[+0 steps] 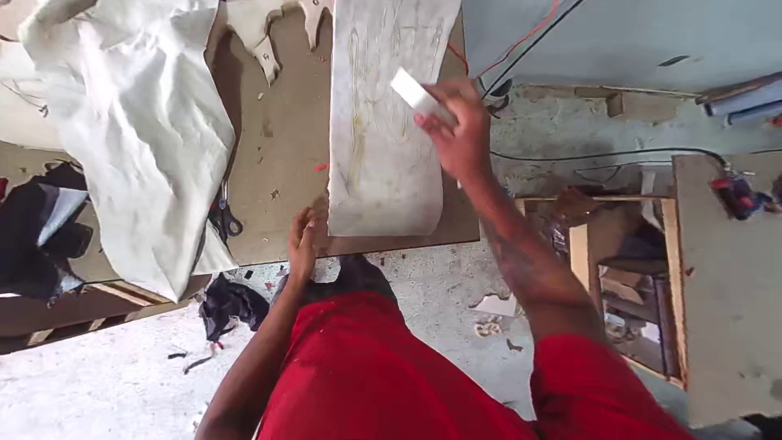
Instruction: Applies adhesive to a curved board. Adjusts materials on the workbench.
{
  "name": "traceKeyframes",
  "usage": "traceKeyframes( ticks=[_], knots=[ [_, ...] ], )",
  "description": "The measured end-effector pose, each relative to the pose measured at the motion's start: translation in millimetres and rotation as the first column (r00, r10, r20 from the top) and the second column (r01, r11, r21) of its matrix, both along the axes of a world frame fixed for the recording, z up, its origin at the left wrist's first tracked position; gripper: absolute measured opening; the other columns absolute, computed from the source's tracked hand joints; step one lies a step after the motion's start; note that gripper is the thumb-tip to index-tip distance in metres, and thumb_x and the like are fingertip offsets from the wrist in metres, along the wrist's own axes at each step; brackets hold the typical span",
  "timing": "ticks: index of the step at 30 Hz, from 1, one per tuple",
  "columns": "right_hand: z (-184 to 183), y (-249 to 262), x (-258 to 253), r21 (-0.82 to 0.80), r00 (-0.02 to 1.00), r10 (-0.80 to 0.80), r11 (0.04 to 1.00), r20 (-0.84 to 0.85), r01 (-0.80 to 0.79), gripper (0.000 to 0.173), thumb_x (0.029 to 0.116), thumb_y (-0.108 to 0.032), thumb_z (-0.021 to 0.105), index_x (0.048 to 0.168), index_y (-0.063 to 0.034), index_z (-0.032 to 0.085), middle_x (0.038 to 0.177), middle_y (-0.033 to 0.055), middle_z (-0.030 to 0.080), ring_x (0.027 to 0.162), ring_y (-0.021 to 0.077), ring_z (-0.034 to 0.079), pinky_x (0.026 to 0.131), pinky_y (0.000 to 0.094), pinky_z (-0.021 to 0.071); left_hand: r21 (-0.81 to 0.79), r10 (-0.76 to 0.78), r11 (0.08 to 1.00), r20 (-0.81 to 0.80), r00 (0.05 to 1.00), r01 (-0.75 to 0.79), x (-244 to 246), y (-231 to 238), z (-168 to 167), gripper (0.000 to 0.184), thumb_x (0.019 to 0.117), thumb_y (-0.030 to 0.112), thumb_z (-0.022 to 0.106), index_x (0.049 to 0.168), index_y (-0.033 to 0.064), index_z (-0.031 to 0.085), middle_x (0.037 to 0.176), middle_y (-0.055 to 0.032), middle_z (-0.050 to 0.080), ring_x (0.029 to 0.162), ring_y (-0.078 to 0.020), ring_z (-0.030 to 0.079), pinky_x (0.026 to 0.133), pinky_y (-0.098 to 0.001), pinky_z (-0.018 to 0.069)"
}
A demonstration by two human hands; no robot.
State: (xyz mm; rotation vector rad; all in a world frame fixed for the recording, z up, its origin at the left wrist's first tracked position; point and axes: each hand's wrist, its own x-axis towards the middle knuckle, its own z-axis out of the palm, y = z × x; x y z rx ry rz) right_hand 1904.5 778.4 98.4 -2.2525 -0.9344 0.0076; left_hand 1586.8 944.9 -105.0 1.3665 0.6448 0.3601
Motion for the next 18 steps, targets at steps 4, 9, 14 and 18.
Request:
traceKeyframes(
  ticks=[4,9,14,18],
  knots=[
    [-39.7,80.8,132.0,-0.187,0.983,0.036,0.982,0.180,-0.002,0.042,0.1000,-0.042,0.062,0.134,-0.0186,0.068,0.135,0.0091,0.060,0.121,0.0232,0.060,0.101,0.0421,0.0528,-0.051,-0.210,0.977,-0.095,0.973,0.206,6.8,-1.0,-31.9,0.058,0.1082,0.032,0.046,0.155,-0.0011,0.038,0.144,-0.0160,0.059,0.130,-0.0219,0.060,0.111,-0.0423,0.0505],
    [-72.8,162.2,193.4,-0.349,0.980,0.048,0.937,0.191,0.022,0.043,0.0988,-0.034,0.057,0.139,-0.0210,0.065,0.140,0.0095,0.057,0.124,0.0291,0.057,0.099,0.0463,0.0523,-0.207,-0.347,0.927,-0.150,0.926,0.314,20.1,6.6,-40.3,0.062,0.1045,0.042,0.055,0.155,0.0088,0.044,0.147,-0.0123,0.057,0.128,-0.0213,0.062,0.107,-0.0435,0.0550],
    [-83.9,195.9,209.7,-0.310,0.919,-0.018,0.939,0.393,0.151,0.037,0.0986,-0.035,0.060,0.132,-0.0229,0.070,0.131,0.0087,0.063,0.128,0.0284,0.055,0.095,0.0441,0.0544,-0.141,-0.376,0.913,0.073,0.924,0.382,17.8,22.0,-65.9,0.049,0.1049,0.033,0.056,0.142,0.0006,0.055,0.138,-0.0148,0.062,0.125,-0.0229,0.063,0.107,-0.0434,0.0533],
    [-106.1,229.0,211.3,-0.458,0.917,0.019,0.871,0.398,0.181,0.045,0.0987,-0.031,0.058,0.143,-0.0284,0.061,0.134,0.0126,0.062,0.121,0.0347,0.059,0.084,0.0510,0.0558,-0.289,-0.360,0.861,0.236,0.903,0.419,20.4,27.9,-66.2,0.045,0.1063,0.024,0.053,0.143,-0.0021,0.053,0.133,-0.0154,0.065,0.120,-0.0242,0.065,0.104,-0.0439,0.0543]
  ],
)
